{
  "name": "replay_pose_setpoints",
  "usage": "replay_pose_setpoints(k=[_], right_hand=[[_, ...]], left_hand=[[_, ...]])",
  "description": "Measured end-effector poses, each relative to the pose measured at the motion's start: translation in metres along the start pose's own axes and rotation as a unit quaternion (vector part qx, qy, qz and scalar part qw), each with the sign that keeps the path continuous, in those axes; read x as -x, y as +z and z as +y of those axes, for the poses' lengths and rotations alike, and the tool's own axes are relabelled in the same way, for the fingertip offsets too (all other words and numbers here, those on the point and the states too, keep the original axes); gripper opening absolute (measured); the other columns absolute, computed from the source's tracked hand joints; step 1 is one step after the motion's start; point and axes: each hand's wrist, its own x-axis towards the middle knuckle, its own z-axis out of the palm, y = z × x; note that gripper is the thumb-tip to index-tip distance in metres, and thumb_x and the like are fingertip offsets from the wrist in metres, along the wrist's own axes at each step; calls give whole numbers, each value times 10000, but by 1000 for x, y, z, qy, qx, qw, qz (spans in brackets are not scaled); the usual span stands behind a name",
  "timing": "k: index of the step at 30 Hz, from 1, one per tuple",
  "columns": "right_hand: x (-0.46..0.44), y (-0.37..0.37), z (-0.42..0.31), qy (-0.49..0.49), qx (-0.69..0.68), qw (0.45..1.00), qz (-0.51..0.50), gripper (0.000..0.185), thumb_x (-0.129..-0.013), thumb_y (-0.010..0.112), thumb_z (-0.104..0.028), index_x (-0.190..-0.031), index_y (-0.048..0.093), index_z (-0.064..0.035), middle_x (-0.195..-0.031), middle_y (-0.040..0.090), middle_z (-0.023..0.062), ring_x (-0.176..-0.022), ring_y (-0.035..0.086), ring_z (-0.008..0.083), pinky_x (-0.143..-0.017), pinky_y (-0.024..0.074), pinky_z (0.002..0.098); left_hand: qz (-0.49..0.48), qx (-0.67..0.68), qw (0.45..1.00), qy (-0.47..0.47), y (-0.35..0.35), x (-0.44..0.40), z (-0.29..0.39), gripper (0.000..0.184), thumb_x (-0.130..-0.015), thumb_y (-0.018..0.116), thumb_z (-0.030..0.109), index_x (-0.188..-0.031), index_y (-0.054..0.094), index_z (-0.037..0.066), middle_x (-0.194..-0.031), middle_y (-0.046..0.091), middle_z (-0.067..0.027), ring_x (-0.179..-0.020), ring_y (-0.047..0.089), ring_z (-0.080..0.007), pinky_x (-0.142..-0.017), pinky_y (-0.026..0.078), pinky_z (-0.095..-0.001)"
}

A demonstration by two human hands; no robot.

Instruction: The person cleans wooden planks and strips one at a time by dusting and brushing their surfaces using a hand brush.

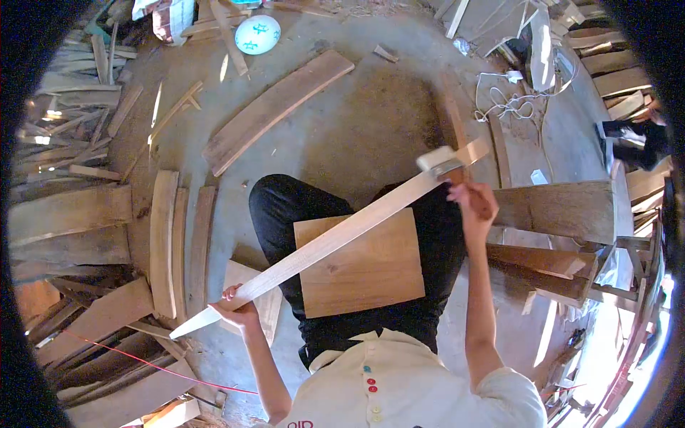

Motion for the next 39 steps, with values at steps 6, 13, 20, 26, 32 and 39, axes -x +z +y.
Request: replay_pose_setpoints(k=[6,13,20,26,32,39], right_hand=[[5,-3,-7,18,64,995,73,101,-834,634,-2,-919,590,32,-838,671,124,-701,646,158,-641,534,275],[119,98,-51,296,-165,909,-244,239,-758,723,-56,-975,633,-13,-912,663,51,-855,629,137,-778,500,295],[99,84,-36,125,-32,942,-310,246,-767,713,-34,-1000,635,-12,-939,666,54,-843,640,150,-761,513,280],[14,-14,-19,18,-6,999,-26,123,-827,656,-17,-939,620,19,-868,676,116,-801,660,182,-725,533,293],[-39,-61,3,-37,117,974,188,130,-850,655,-82,-916,612,21,-792,674,93,-707,641,148,-656,506,265],[43,43,-5,-15,14,998,57,98,-813,658,-2,-897,608,-9,-860,659,69,-760,628,145,-697,511,279]], left_hand=[[29,-24,999,2,21,3,-2,479,-870,504,566,-758,422,108,-657,397,-1,-669,484,-164,-876,449,-422],[47,-6,999,2,22,3,-4,464,-863,512,559,-777,417,113,-658,403,-1,-682,490,-170,-904,438,-421],[51,12,998,-25,13,2,-5,472,-858,517,564,-780,405,112,-655,402,-4,-677,480,-173,-914,423,-407],[44,19,999,-24,7,-2,-7,473,-866,503,568,-768,402,116,-656,396,-1,-682,483,-171,-901,424,-409],[24,-4,1000,-13,20,-2,-7,483,-867,492,579,-754,395,119,-655,391,4,-685,493,-165,-895,429,-409],[59,-11,998,10,18,3,-8,504,-838,527,596,-748,404,116,-652,391,3,-682,497,-169,-887,445,-404]])
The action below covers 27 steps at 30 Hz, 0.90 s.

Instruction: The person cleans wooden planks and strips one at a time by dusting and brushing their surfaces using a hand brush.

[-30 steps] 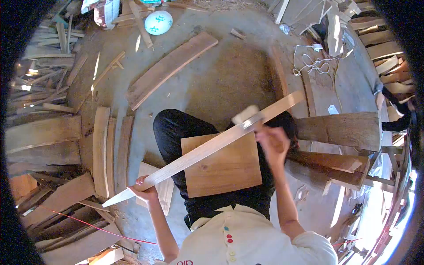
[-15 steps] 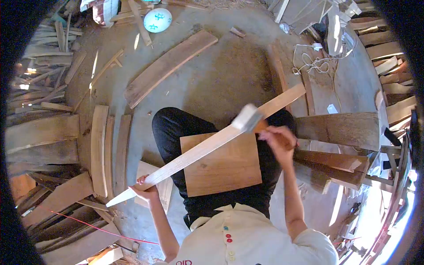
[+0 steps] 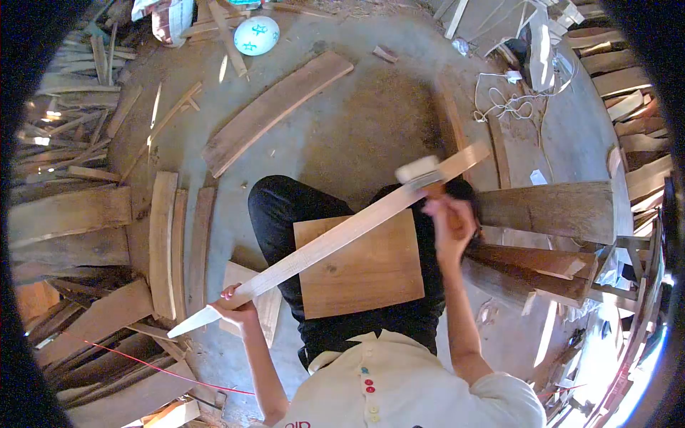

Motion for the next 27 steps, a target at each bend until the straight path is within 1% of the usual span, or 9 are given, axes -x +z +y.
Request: replay_pose_setpoints(k=[1,3,6,9,13,17,18,22,27], right_hand=[[19,17,-3,-14,36,999,-37,120,-789,691,-14,-889,625,-24,-860,664,65,-765,622,133,-703,508,277],[52,37,-16,63,17,978,-198,142,-787,705,-44,-918,652,-46,-894,668,61,-890,617,123,-784,493,266],[88,68,-38,239,-157,916,-280,191,-780,719,-90,-939,644,-18,-896,682,61,-865,639,117,-754,510,275],[95,78,-49,121,-46,906,-403,229,-773,726,-91,-959,630,0,-881,679,79,-822,651,129,-731,516,268],[103,78,-47,138,-42,897,-417,235,-772,732,-99,-957,629,3,-875,676,93,-815,655,130,-731,512,258],[87,65,-53,146,-46,924,-352,227,-777,731,-106,-949,629,2,-891,676,72,-813,648,118,-734,506,246],[82,62,-56,154,-53,931,-328,225,-779,730,-107,-948,628,2,-896,676,67,-815,645,114,-737,505,244],[66,42,-40,187,8,935,-300,183,-803,698,-40,-944,619,46,-924,664,79,-844,646,132,-788,518,249],[63,31,-19,185,-9,944,-274,184,-767,736,-110,-875,640,4,-850,675,73,-807,635,123,-766,485,254]], left_hand=[[9,4,1000,3,2,3,0,507,-834,532,598,-748,406,115,-651,390,3,-683,497,-170,-887,447,-402],[17,12,1000,19,4,8,-1,510,-834,533,597,-746,409,110,-659,395,-2,-690,498,-171,-889,446,-401],[26,8,1000,14,17,26,-4,516,-835,532,598,-745,412,104,-677,403,-13,-704,500,-177,-886,448,-401],[28,-3,1000,7,30,46,-17,530,-837,525,606,-748,417,95,-692,406,-25,-722,499,-190,-891,441,-401],[1,13,1000,-15,60,71,-39,546,-839,507,625,-743,408,98,-699,412,-38,-755,498,-210,-908,421,-402],[-105,-65,992,17,89,94,-63,634,-897,367,630,-926,548,23,-885,587,-113,-919,548,-259,-931,404,-404],[-156,-88,984,-13,88,93,-63,698,-915,302,626,-1076,553,-5,-1053,604,-149,-1039,537,-279,-985,368,-414],[-167,-214,955,-118,87,101,-73,717,-932,264,603,-1243,483,-5,-1293,488,-137,-1251,398,-244,-1076,255,-396],[-179,-274,938,-113,71,106,-49,653,-927,328,589,-1322,412,76,-1315,468,-92,-1252,400,-225,-1059,265,-407]])
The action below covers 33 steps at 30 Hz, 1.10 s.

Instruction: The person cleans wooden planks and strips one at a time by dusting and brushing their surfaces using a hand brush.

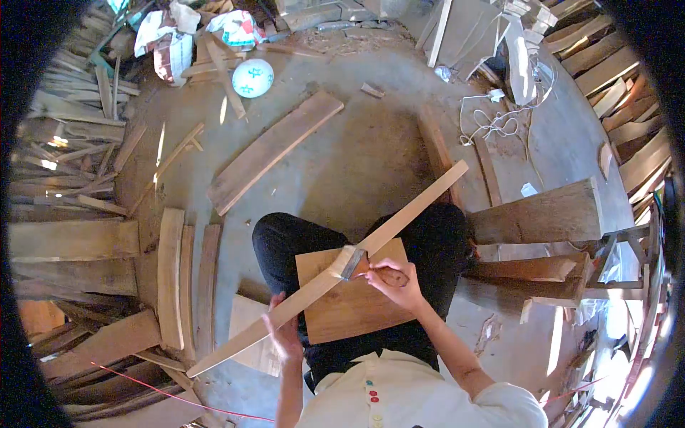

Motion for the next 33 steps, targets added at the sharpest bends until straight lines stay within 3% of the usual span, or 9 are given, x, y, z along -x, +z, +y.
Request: replay_pose_setpoints(k=[7,10,12,14,17,20,25,29,33], right_hand=[[3,45,-23,10,-25,995,-100,147,-793,704,-100,-904,641,-27,-845,665,47,-790,617,96,-717,491,252],[4,83,-38,-90,-33,969,-225,139,-797,697,-97,-905,626,-45,-819,652,35,-762,609,92,-662,486,248],[9,118,-38,-75,-24,946,-315,174,-788,703,-68,-946,634,-47,-815,662,69,-751,628,110,-619,480,274],[17,154,-27,-136,-79,933,-324,204,-765,715,-69,-943,615,-59,-778,634,91,-702,627,179,-595,470,303],[18,177,-23,-207,-93,901,-369,251,-772,712,-107,-987,588,-65,-828,633,93,-702,629,215,-605,475,311],[13,147,-25,-154,-62,904,-394,272,-772,711,-95,-1016,593,-70,-855,643,92,-729,636,208,-619,482,305],[6,31,-24,-54,-17,971,-234,243,-772,721,-88,-997,632,-68,-897,662,32,-804,623,131,-720,509,284],[5,-68,6,-48,118,991,-38,217,-771,714,-35,-970,638,6,-897,644,87,-823,640,141,-758,514,277],[7,-101,23,13,7,993,118,129,-795,673,13,-910,618,28,-847,648,68,-755,639,132,-668,534,252]], left_hand=[[212,49,965,144,-83,13,62,632,-900,429,581,-1304,404,95,-1196,534,-74,-1171,474,-219,-997,336,-396],[234,64,953,180,-97,5,84,610,-906,461,538,-1283,418,60,-1178,539,-76,-1110,511,-203,-953,388,-360],[208,98,957,176,-104,3,84,573,-899,486,529,-1196,471,39,-1138,553,-78,-1049,532,-188,-907,428,-332],[160,124,964,174,-109,-3,79,559,-893,486,544,-1138,505,42,-1108,566,-83,-1016,542,-191,-896,436,-337],[237,150,940,192,-85,-5,82,543,-888,479,563,-1054,529,49,-1002,592,-83,-934,562,-195,-856,457,-333],[190,144,954,181,-98,-3,81,538,-888,471,569,-989,544,46,-916,599,-85,-854,570,-198,-827,477,-342],[234,141,946,173,-96,-5,80,530,-882,474,577,-911,551,53,-861,585,-71,-820,573,-194,-813,484,-334],[222,116,952,178,-100,-10,77,525,-882,473,579,-887,556,61,-855,583,-70,-808,575,-191,-814,485,-330],[203,117,957,169,-102,-19,76,543,-870,476,598,-880,562,62,-854,582,-64,-804,579,-190,-819,494,-333]])
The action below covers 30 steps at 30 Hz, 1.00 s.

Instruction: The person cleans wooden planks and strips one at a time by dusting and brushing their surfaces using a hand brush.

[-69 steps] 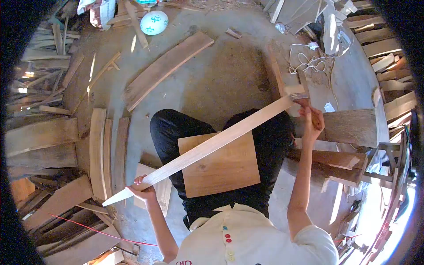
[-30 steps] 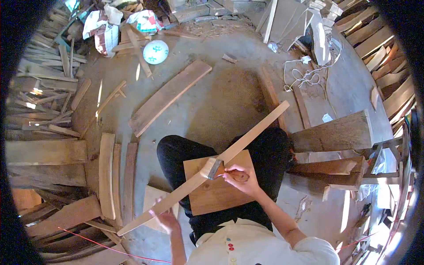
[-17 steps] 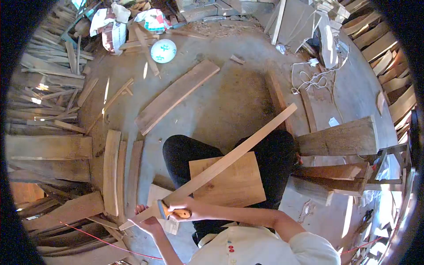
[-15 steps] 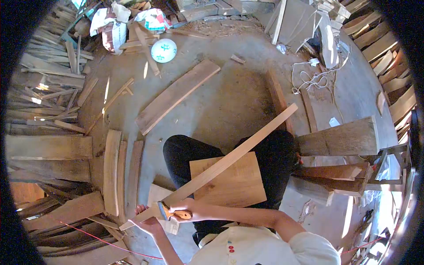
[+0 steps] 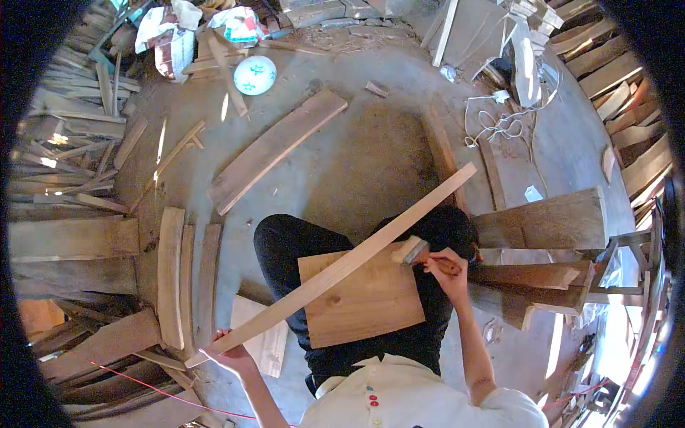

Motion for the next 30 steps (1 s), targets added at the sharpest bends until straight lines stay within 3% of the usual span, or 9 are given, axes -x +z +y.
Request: replay_pose_setpoints(k=[4,6,8,11,13,16,17,21,30], right_hand=[[10,47,-25,-125,41,991,5,203,-738,735,-19,-920,648,4,-897,669,102,-816,636,136,-733,516,283],[19,90,-20,-29,-98,988,-112,212,-756,733,-58,-951,661,-17,-919,671,90,-859,632,153,-775,501,291],[27,125,-55,-81,11,967,-243,206,-814,679,-54,-1009,628,-11,-935,679,77,-892,638,143,-813,502,279],[52,183,-49,-118,-66,928,-347,212,-800,697,-88,-999,631,-55,-839,667,71,-802,642,139,-700,493,273],[67,202,-50,-98,6,914,-393,236,-781,715,-99,-995,626,-53,-780,653,76,-711,640,144,-630,490,277],[64,194,-56,-45,3,911,-410,182,-771,710,-93,-916,604,-65,-851,659,101,-797,659,167,-649,493,291],[55,185,-57,-113,-33,924,-365,184,-772,711,-93,-923,611,-57,-869,664,97,-810,655,150,-675,496,279],[33,120,-40,-37,5,970,-239,194,-774,712,-82,-947,646,-25,-888,668,45,-837,621,104,-758,488,260],[-38,0,12,-44,49,997,32,90,-844,634,-9,-900,583,39,-817,637,91,-719,642,155,-664,549,264]], left_hand=[[3,-14,1000,1,21,10,5,550,-867,471,607,-881,567,66,-850,580,-54,-813,586,-189,-818,499,-336],[3,-13,1000,2,21,9,3,544,-872,467,602,-886,568,68,-852,583,-54,-818,588,-189,-817,502,-338],[6,-9,1000,10,12,5,1,533,-879,464,593,-894,568,70,-855,586,-54,-820,590,-189,-814,504,-339],[-12,-2,1000,1,14,7,4,528,-882,464,585,-898,569,67,-854,587,-54,-818,590,-187,-811,504,-337],[-13,-4,1000,9,8,3,3,528,-881,466,585,-887,570,67,-851,588,-52,-816,591,-189,-809,504,-337],[14,-2,1000,-1,11,5,2,533,-880,463,589,-870,568,67,-843,587,-50,-809,589,-194,-807,503,-341],[29,-2,1000,-9,13,7,2,535,-880,460,591,-865,567,67,-839,586,-50,-807,589,-196,-806,502,-343],[18,-16,1000,-1,12,4,2,552,-875,452,608,-856,562,67,-816,576,-51,-804,582,-195,-804,494,-338],[23,-41,999,16,15,4,-1,572,-867,446,630,-862,558,69,-811,568,-49,-807,576,-185,-806,485,-318]])
